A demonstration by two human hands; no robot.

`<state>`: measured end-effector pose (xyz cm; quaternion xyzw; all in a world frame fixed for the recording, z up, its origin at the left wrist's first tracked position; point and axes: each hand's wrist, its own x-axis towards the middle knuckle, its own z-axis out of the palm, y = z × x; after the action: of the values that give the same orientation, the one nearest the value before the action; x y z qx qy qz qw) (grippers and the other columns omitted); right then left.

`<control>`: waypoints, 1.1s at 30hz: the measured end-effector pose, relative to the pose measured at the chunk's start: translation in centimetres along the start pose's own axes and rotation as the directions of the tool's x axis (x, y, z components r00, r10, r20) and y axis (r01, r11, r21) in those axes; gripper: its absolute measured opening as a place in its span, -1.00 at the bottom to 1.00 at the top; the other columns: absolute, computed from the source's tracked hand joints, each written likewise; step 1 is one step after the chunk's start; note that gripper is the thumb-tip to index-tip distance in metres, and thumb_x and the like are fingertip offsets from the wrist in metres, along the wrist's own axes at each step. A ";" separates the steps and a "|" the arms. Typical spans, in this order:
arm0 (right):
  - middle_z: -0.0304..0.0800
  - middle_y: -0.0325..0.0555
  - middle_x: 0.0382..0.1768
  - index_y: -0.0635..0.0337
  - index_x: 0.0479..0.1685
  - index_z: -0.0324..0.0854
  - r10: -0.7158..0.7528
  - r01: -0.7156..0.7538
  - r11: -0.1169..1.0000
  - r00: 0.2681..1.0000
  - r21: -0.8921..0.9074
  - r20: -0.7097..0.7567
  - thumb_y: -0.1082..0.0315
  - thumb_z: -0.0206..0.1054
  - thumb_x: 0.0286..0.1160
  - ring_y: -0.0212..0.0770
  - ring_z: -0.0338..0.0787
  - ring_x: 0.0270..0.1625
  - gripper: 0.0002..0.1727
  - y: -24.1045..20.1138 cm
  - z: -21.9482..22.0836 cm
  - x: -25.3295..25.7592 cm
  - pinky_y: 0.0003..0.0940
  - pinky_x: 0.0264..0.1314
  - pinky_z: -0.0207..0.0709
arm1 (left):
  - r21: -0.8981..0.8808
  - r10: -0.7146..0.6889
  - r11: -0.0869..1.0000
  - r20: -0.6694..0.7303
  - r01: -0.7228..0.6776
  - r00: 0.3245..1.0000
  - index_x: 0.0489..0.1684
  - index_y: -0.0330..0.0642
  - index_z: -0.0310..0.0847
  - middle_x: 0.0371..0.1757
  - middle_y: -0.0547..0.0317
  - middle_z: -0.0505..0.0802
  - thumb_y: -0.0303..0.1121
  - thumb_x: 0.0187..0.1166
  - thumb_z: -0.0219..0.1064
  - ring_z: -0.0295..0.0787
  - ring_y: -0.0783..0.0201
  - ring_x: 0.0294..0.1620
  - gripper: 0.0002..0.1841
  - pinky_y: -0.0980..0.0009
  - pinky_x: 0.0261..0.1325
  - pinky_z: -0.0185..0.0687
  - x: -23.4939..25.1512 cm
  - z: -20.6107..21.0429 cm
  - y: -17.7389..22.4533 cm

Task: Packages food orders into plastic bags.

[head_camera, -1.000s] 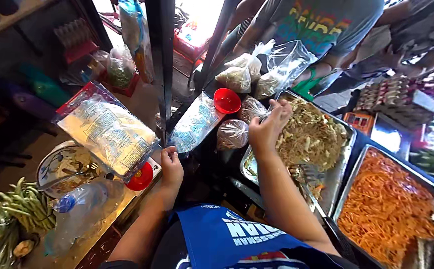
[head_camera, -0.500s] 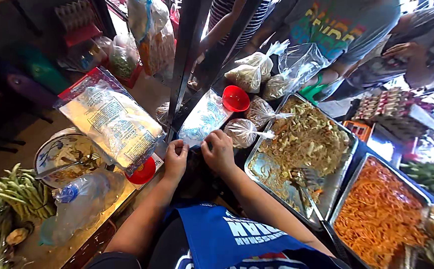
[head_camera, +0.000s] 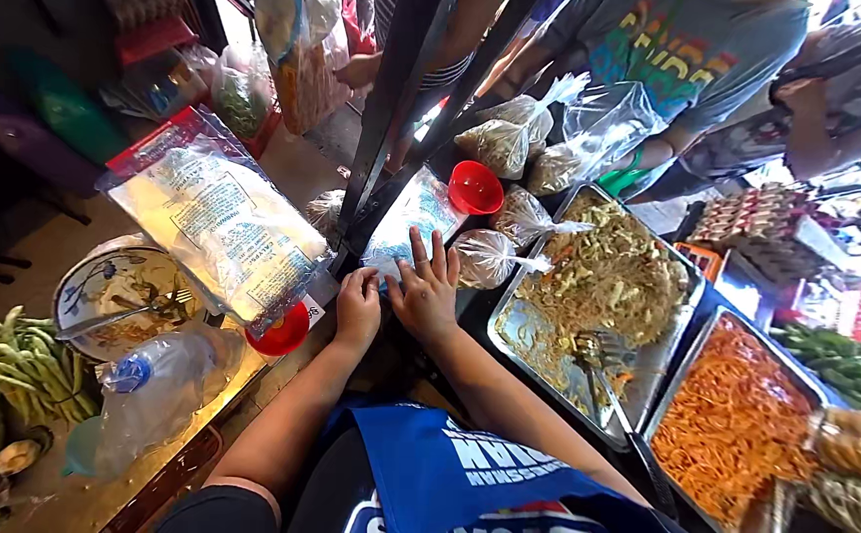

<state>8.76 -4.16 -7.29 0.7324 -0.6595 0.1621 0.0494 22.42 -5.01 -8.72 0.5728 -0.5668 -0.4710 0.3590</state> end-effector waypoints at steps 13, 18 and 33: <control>0.48 -0.05 0.67 0.09 -0.26 0.77 0.089 -0.088 0.996 0.995 0.025 -0.035 0.36 0.29 0.53 0.25 0.14 0.84 -0.87 1.2 -0.8 2.2 0.59 0.74 -0.25 | 0.681 -0.237 0.721 0.414 -0.126 0.879 0.95 0.39 -0.17 0.00 -0.12 0.87 -0.30 0.74 0.08 0.85 -0.13 0.08 -0.24 -0.13 0.07 0.70 0.9 0.7 3.3; 0.42 -0.09 0.70 0.03 -0.26 0.76 0.191 -0.218 0.913 0.975 0.346 0.110 0.31 0.31 0.53 0.21 0.03 0.87 -0.88 0.9 -4.8 1.0 0.53 0.74 -0.25 | 0.731 -0.336 0.672 0.446 -0.121 0.830 0.93 0.22 -0.05 0.06 -0.20 0.88 -0.34 0.68 0.11 0.83 -0.23 0.14 -0.25 -0.25 0.10 0.67 2.4 1.3 3.7; 0.60 -0.04 0.56 0.07 0.09 0.81 -0.015 0.015 1.000 1.000 -0.004 0.003 0.08 0.35 0.60 0.16 0.27 0.80 -0.67 1.8 -1.4 0.7 0.53 0.78 -0.22 | 0.565 0.173 0.786 0.189 -0.251 0.967 0.32 -0.24 0.69 0.13 -0.17 0.82 -0.32 0.62 0.26 0.80 -0.12 0.17 -0.63 -0.06 0.23 0.70 -2.0 0.5 1.7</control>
<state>6.76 -4.65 -6.06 0.7376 -0.6542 0.1592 0.0511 21.63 -3.18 -7.02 0.5566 -0.7663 -0.2662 0.1794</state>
